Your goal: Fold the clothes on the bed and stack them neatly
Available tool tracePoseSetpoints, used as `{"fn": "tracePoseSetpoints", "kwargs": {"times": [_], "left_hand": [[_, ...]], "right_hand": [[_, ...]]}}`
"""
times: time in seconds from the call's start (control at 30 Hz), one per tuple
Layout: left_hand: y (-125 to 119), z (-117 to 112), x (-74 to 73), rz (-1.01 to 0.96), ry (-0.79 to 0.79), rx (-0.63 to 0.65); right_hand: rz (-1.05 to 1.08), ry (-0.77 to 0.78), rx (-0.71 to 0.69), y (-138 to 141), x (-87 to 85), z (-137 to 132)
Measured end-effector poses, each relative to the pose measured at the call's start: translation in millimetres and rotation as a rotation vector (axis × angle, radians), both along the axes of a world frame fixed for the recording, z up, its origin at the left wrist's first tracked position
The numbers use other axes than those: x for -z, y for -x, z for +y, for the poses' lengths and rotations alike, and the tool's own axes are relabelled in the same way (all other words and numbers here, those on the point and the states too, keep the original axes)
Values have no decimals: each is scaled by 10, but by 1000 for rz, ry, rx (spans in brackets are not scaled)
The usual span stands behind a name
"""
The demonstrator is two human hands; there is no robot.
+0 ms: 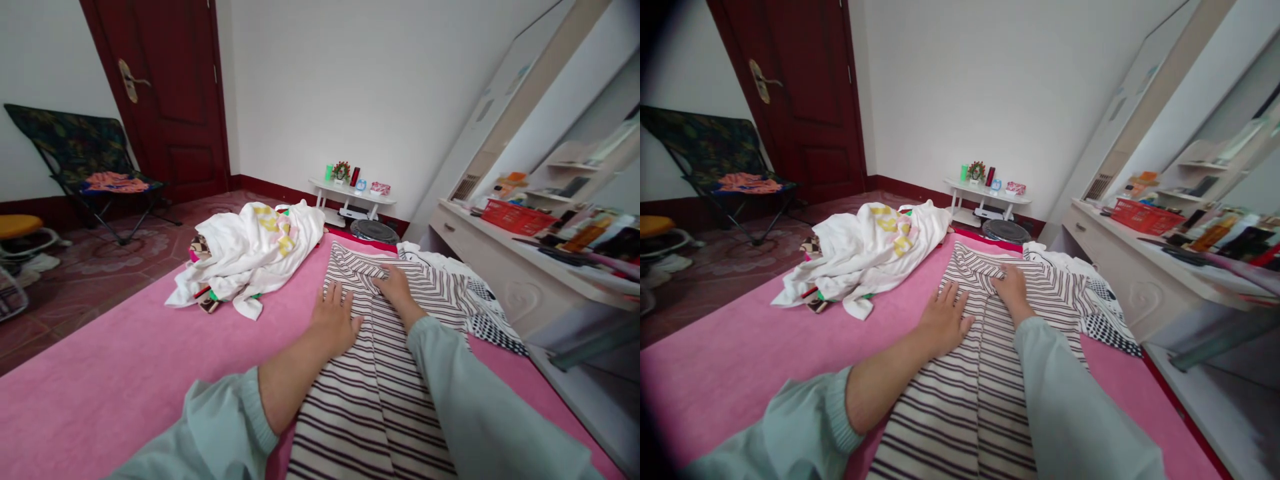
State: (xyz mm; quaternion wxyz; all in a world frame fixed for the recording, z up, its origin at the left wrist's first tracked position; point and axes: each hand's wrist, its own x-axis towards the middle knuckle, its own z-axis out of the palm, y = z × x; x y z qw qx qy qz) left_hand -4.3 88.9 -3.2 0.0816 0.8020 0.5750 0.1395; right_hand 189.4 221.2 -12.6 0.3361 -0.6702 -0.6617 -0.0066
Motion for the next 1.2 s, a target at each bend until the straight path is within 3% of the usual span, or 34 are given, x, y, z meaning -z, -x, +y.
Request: {"fn": "tracePoseSetpoints", "kwargs": {"times": [0.13,0.3,0.43,0.57,0.8,0.9,0.97,1.07,1.13,1.2], "left_hand": [[-2,-3,-19,-15,5,7],[-11,-7,-14,-26,15,27],[-12,-14,-14,-23,17,33],[5,-25,-43,-13,11,36],[11,-10,-4,-26,-22,68],[6,-7,18,-30,-30,78],[5,-11,18,-25,-25,77],[3,-14,9,-21,-26,68],[3,-12,3,-19,-23,68],[6,-10,-5,-18,-15,73]], "right_hand": [[151,18,-56,-66,-6,189],[258,-83,120,-179,-71,268],[106,-66,200,-216,-120,286],[-130,148,178,-185,-145,300],[-214,328,184,-187,-236,242],[-372,224,247,-29,-344,162],[-414,26,147,170,-401,111],[-418,-106,-231,450,-371,88],[-444,0,-378,524,-269,136],[-473,215,-352,500,-157,238]]}}
